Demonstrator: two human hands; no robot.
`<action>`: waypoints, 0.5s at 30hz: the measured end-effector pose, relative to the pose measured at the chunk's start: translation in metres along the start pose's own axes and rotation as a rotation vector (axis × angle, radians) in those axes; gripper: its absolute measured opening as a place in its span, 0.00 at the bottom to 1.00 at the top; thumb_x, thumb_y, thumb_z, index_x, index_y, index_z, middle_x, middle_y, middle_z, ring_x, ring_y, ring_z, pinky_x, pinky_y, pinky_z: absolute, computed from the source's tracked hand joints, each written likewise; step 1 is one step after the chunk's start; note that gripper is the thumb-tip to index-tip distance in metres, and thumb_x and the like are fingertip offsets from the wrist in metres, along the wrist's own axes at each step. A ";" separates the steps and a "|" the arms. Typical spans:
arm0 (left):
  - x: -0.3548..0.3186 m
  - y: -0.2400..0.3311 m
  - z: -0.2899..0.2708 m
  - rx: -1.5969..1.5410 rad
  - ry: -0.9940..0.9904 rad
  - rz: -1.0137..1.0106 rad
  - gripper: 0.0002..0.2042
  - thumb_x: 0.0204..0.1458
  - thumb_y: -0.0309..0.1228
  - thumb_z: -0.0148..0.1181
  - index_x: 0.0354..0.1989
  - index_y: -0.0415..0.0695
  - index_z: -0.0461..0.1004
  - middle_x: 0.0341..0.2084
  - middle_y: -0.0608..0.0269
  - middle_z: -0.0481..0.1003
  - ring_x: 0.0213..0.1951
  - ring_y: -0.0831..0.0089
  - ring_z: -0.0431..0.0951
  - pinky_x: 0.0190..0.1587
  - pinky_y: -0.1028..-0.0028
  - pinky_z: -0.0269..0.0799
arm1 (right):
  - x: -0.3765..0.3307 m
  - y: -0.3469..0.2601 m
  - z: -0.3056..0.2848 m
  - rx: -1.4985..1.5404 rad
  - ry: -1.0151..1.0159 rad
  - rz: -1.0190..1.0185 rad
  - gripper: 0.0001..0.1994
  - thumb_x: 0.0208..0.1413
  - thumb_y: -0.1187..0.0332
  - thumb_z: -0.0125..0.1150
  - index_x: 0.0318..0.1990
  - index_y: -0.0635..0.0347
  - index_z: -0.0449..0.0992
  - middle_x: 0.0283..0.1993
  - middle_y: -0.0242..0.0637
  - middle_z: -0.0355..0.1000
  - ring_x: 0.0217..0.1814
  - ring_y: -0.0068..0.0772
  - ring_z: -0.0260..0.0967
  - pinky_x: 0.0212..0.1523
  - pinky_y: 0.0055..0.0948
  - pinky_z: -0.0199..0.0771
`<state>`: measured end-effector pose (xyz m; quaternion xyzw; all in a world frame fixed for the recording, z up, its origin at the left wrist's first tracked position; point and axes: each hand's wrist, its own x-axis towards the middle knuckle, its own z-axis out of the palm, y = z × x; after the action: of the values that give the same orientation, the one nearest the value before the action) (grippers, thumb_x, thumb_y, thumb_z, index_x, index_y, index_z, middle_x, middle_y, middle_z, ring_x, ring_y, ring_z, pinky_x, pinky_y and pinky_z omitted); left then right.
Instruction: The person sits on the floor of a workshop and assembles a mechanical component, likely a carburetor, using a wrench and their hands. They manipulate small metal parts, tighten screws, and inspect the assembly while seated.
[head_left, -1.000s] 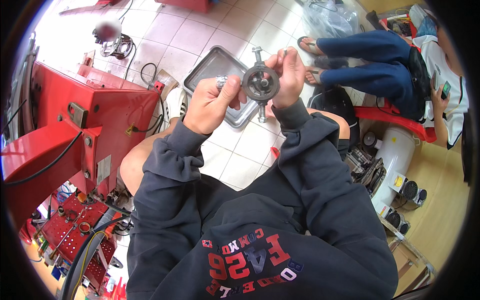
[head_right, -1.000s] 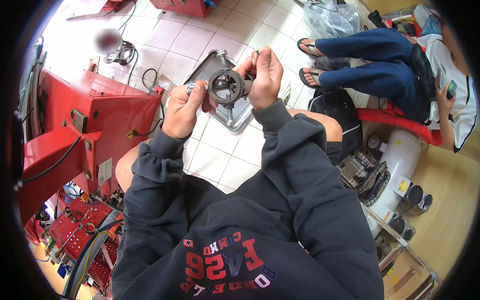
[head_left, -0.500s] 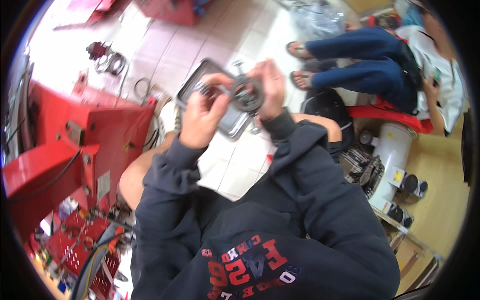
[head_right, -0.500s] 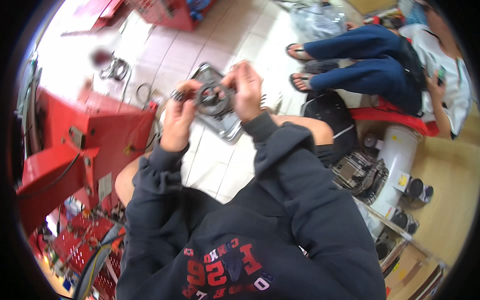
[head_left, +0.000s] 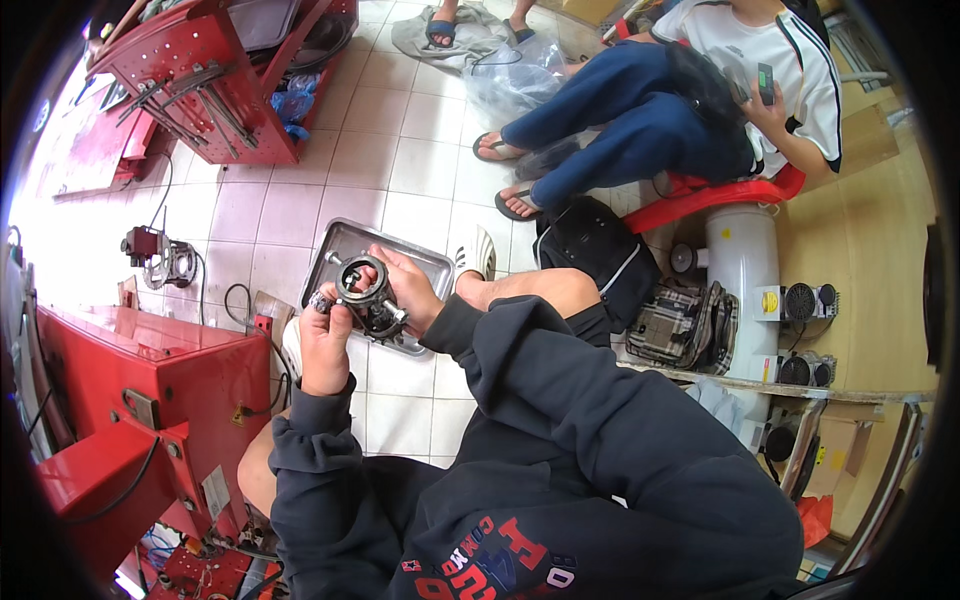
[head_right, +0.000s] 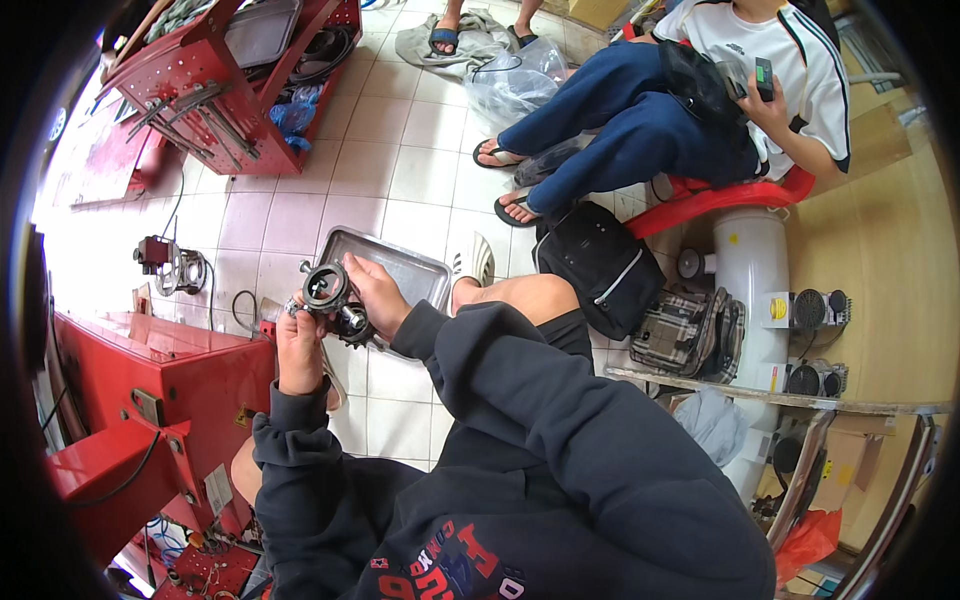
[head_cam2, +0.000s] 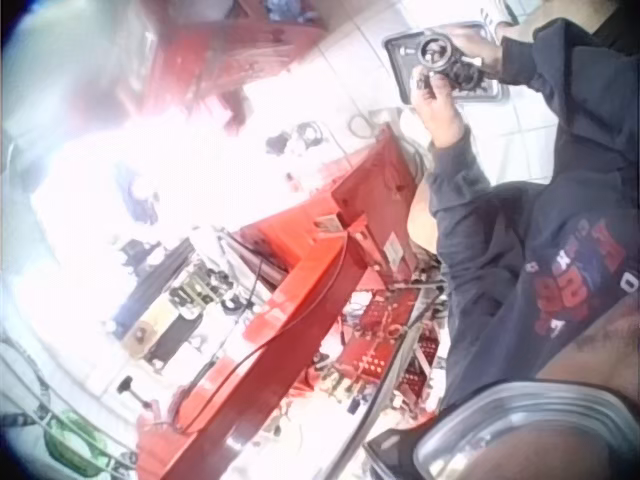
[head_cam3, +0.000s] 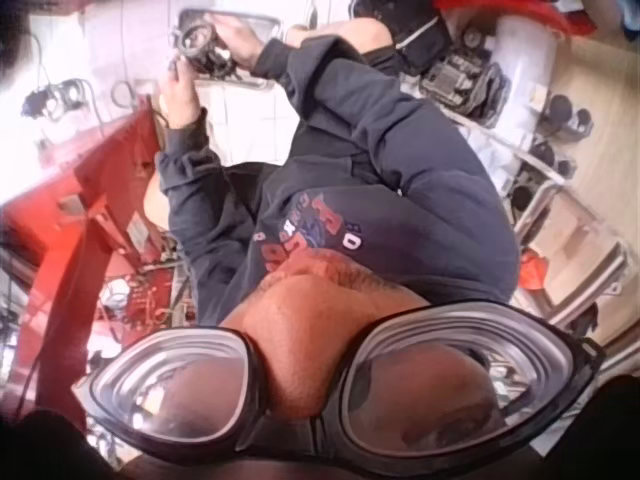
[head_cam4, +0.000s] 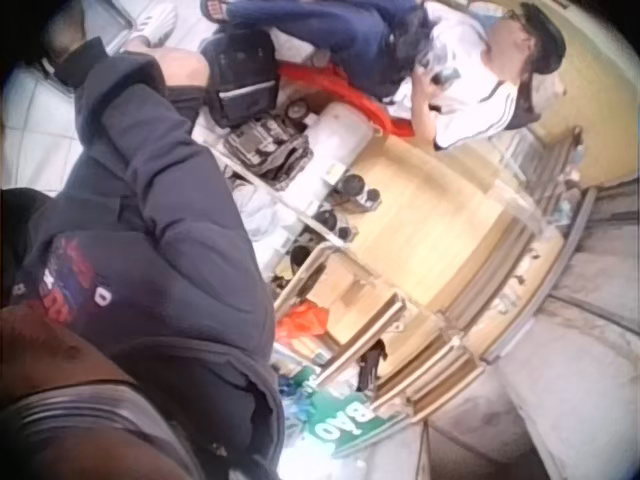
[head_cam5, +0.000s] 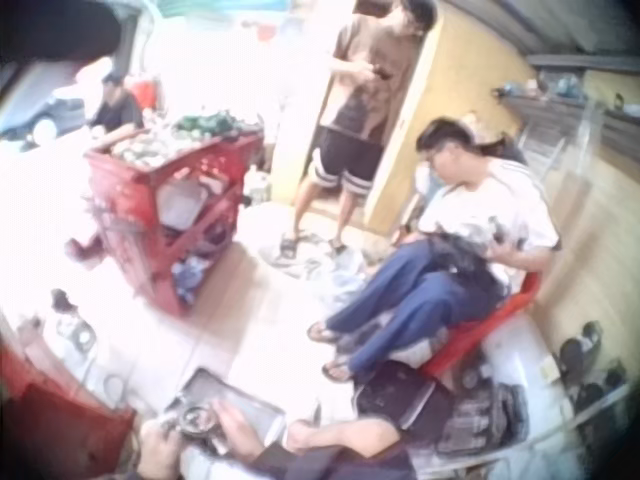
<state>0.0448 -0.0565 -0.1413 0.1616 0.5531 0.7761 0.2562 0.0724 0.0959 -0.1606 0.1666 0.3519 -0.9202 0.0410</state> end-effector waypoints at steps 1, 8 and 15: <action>0.002 -0.005 -0.006 -0.024 -0.010 -0.025 0.22 0.57 0.50 0.59 0.42 0.40 0.74 0.33 0.69 0.74 0.34 0.83 0.70 0.39 0.82 0.63 | -0.002 -0.003 0.001 0.000 -0.035 0.013 0.16 0.69 0.54 0.42 0.41 0.58 0.68 0.30 0.29 0.71 0.29 0.17 0.70 0.32 0.20 0.72; 0.001 0.013 -0.014 0.119 0.036 0.024 0.17 0.56 0.44 0.62 0.34 0.42 0.71 0.27 0.71 0.71 0.31 0.83 0.68 0.37 0.81 0.63 | 0.031 0.009 -0.041 -0.390 0.187 -0.102 0.17 0.68 0.57 0.42 0.42 0.64 0.68 0.20 0.37 0.69 0.17 0.24 0.67 0.17 0.24 0.68; 0.000 0.043 -0.054 0.212 0.248 0.082 0.07 0.56 0.31 0.62 0.35 0.42 0.72 0.27 0.74 0.69 0.29 0.86 0.65 0.33 0.82 0.61 | 0.041 0.098 -0.111 -0.877 0.210 0.213 0.12 0.61 0.65 0.54 0.44 0.65 0.70 0.28 0.42 0.76 0.22 0.28 0.73 0.24 0.29 0.75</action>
<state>0.0067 -0.1094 -0.1185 0.1129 0.6523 0.7372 0.1355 0.0830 0.0977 -0.3137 0.2609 0.6910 -0.6534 0.1658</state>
